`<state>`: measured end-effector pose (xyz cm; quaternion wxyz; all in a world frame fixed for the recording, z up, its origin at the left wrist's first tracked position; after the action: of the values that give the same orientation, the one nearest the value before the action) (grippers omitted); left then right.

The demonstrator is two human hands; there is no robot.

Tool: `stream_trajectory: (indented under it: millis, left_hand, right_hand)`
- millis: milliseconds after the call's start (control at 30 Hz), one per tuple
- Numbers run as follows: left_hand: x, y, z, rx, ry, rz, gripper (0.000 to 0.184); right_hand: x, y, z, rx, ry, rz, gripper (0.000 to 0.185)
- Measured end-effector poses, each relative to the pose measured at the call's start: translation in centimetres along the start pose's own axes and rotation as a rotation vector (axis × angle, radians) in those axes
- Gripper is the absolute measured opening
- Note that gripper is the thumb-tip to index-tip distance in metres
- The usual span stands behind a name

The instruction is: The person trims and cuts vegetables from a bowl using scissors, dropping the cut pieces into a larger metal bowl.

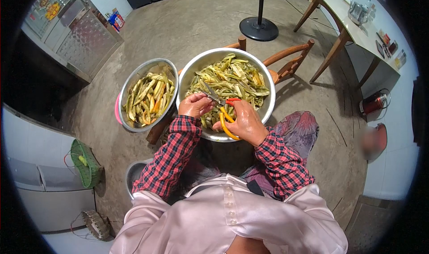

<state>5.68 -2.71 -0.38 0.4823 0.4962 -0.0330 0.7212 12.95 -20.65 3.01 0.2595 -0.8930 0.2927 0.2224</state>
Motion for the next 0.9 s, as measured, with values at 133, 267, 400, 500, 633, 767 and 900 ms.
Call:
stream_trajectory:
  millis: [133, 267, 400, 500, 633, 767, 900]
  left_hand:
    - [-0.5, -0.3, -0.5, 0.001, 0.027, 0.029, 0.019]
    - [-0.7, -0.4, -0.4, -0.002, 0.047, 0.054, 0.017]
    - [-0.6, -0.2, -0.1, -0.009, 0.035, 0.003, 0.016]
    - [-0.8, -0.3, -0.4, 0.008, 0.046, -0.016, 0.018]
    - [-0.6, 0.1, -0.2, 0.049, 0.050, -0.028, 0.022]
    - [-0.3, 0.3, 0.0, 0.056, 0.012, -0.019, 0.025]
    - [-0.6, -0.1, -0.5, 0.008, -0.097, -0.023, 0.028]
  right_hand:
    - [-0.2, -0.1, -0.2, 0.018, -0.010, -0.015, 0.077]
    - [0.1, -0.1, 0.3, 0.011, 0.011, -0.005, 0.072]
    - [0.7, 0.0, 0.6, -0.031, 0.062, 0.028, 0.068]
    - [0.6, 0.2, 0.8, -0.033, 0.074, 0.038, 0.064]
    - [0.3, -0.1, 0.2, -0.076, 0.031, 0.068, 0.057]
    - [0.9, -0.2, 0.9, -0.137, 0.047, 0.080, 0.050]
    - [1.7, -0.2, 1.3, -0.054, 0.063, 0.076, 0.040]
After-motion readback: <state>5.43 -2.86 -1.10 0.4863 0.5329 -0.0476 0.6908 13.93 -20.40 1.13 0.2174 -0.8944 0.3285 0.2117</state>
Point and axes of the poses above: each hand's wrist, its own y-axis away from the middle knuckle, its own z-axis out of the palm, x = y × z, the point moved 4 cm from there along -y, towards the middle knuckle, and after that the axes turned 15 degrees about y, right-handed, at the moved point
